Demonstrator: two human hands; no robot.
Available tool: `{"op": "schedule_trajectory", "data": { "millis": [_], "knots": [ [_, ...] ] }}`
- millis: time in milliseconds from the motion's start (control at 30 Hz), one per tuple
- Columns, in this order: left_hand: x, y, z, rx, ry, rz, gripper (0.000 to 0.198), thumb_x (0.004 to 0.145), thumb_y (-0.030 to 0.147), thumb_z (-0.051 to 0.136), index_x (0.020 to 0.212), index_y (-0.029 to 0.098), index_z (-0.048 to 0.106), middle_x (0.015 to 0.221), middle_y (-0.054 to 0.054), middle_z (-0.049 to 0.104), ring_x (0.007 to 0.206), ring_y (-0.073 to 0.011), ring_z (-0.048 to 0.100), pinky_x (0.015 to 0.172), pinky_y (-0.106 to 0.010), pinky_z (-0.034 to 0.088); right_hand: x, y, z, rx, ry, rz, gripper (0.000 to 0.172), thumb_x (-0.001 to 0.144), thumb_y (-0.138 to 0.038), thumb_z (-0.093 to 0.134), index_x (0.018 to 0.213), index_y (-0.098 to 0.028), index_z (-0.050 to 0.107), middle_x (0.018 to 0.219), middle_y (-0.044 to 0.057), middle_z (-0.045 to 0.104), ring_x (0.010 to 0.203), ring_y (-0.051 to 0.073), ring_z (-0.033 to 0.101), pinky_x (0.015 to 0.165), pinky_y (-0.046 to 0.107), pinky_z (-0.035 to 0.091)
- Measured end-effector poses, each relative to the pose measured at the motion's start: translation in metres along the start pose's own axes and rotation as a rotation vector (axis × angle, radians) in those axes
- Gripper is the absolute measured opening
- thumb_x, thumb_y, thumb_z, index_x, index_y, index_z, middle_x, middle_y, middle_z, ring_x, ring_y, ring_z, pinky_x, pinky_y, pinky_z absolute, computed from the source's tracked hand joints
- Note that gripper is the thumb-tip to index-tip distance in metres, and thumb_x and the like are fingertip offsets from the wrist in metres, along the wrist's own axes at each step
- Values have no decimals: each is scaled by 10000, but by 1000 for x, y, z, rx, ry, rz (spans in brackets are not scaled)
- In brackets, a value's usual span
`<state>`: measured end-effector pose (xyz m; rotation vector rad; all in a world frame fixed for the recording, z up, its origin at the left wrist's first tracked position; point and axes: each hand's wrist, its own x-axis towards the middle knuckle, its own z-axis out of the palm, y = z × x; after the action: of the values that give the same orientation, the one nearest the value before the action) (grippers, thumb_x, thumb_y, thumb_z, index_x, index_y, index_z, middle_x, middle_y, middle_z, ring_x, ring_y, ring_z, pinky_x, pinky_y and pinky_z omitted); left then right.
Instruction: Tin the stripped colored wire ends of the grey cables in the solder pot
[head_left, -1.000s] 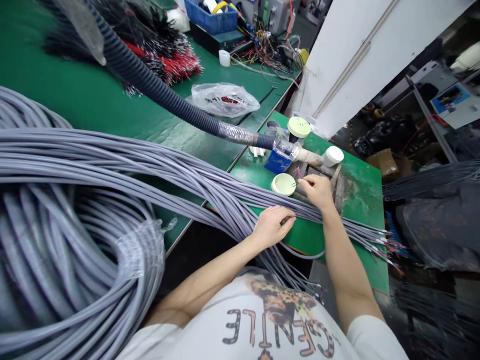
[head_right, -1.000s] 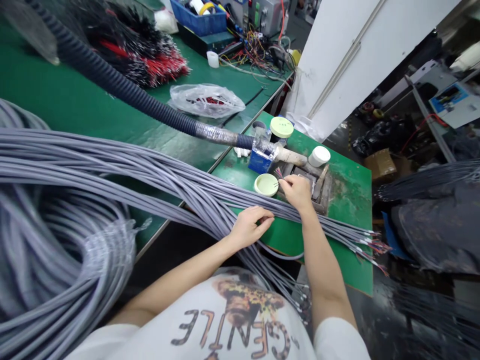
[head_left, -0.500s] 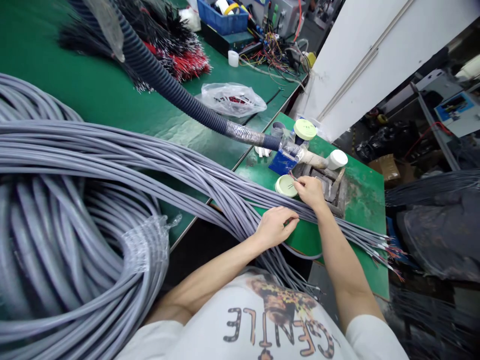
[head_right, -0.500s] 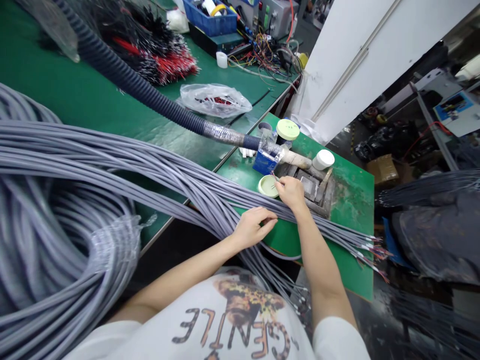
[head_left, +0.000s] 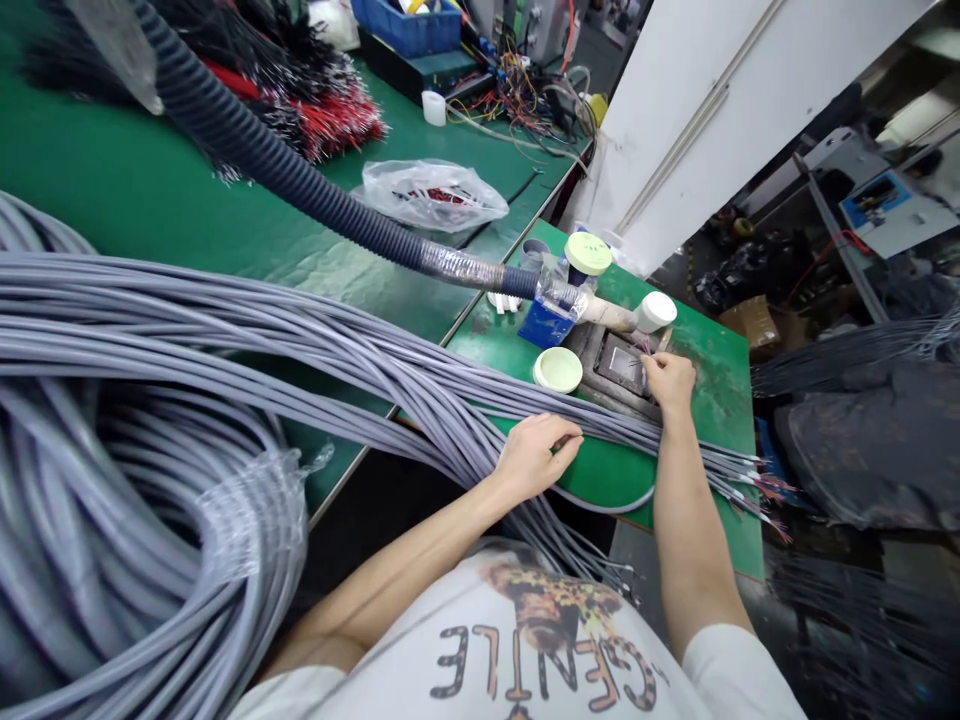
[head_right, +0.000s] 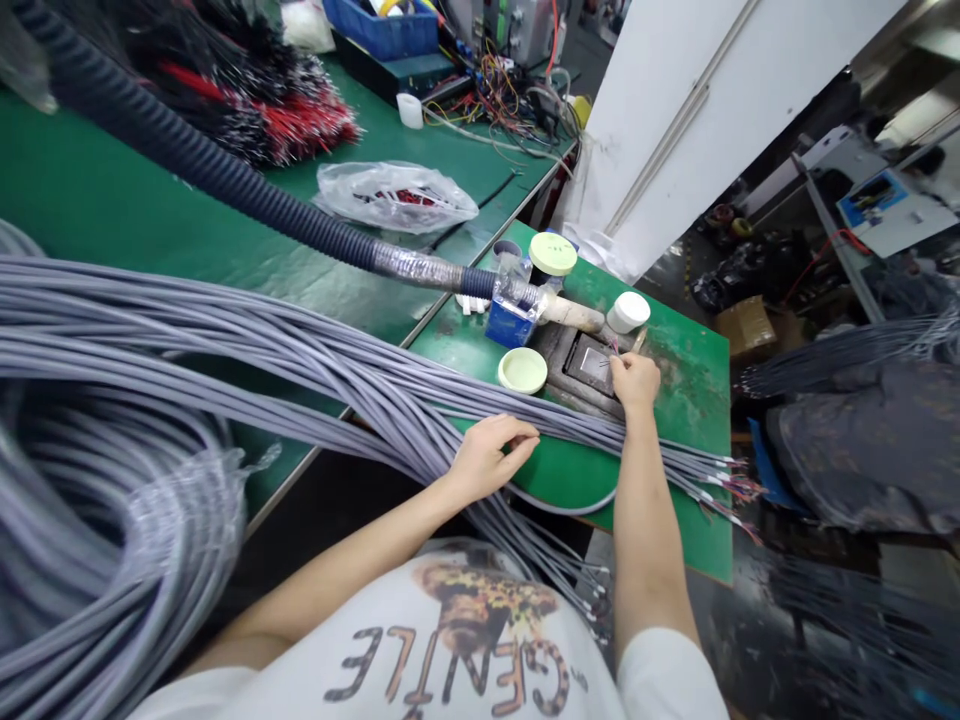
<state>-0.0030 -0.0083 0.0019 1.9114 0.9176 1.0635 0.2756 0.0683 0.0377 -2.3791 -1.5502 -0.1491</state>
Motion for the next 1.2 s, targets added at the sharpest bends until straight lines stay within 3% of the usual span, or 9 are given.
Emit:
{"op": "schedule_trajectory", "data": {
  "millis": [633, 833, 933, 1067, 1200],
  "knots": [
    [-2, -2, 0, 8, -10, 10, 130, 880, 255, 545, 874, 206, 666, 738, -23, 672, 712, -154, 598, 706, -296, 442, -1, 1, 15, -28, -56, 41, 295, 748, -364, 530, 736, -192, 770, 747, 102, 732, 746, 213, 636, 652, 267, 398],
    [-1, -2, 1, 9, 2, 7, 124, 873, 241, 557, 869, 204, 675, 742, -22, 676, 705, -150, 593, 706, -291, 444, -4, -2, 2, 50, -16, 14, 319, 767, -385, 531, 712, -162, 753, 665, 73, 690, 691, 196, 611, 627, 261, 384],
    [0, -2, 1, -9, 7, 4, 131, 872, 237, 558, 873, 206, 685, 746, -23, 675, 709, -150, 590, 715, -291, 451, -22, -12, -18, 193, 14, -31, 362, 799, -426, 523, 650, -156, 713, 567, 21, 611, 609, 160, 569, 583, 244, 373],
    [1, -1, 1, -143, 53, -47, 142, 862, 272, 582, 858, 199, 704, 716, -25, 658, 687, -145, 574, 702, -289, 460, -67, -38, -48, 655, 2, -49, 326, 786, -440, 598, 607, -174, 654, 500, -25, 522, 509, 134, 497, 528, 249, 370],
    [8, 2, 6, -596, 120, -266, 206, 776, 343, 690, 893, 174, 711, 728, -24, 666, 657, -128, 577, 646, -265, 470, -111, -68, -67, 901, -132, -55, 362, 796, -394, 619, 499, -198, 549, 485, -27, 483, 559, 150, 545, 585, 263, 421]
  ]
}}
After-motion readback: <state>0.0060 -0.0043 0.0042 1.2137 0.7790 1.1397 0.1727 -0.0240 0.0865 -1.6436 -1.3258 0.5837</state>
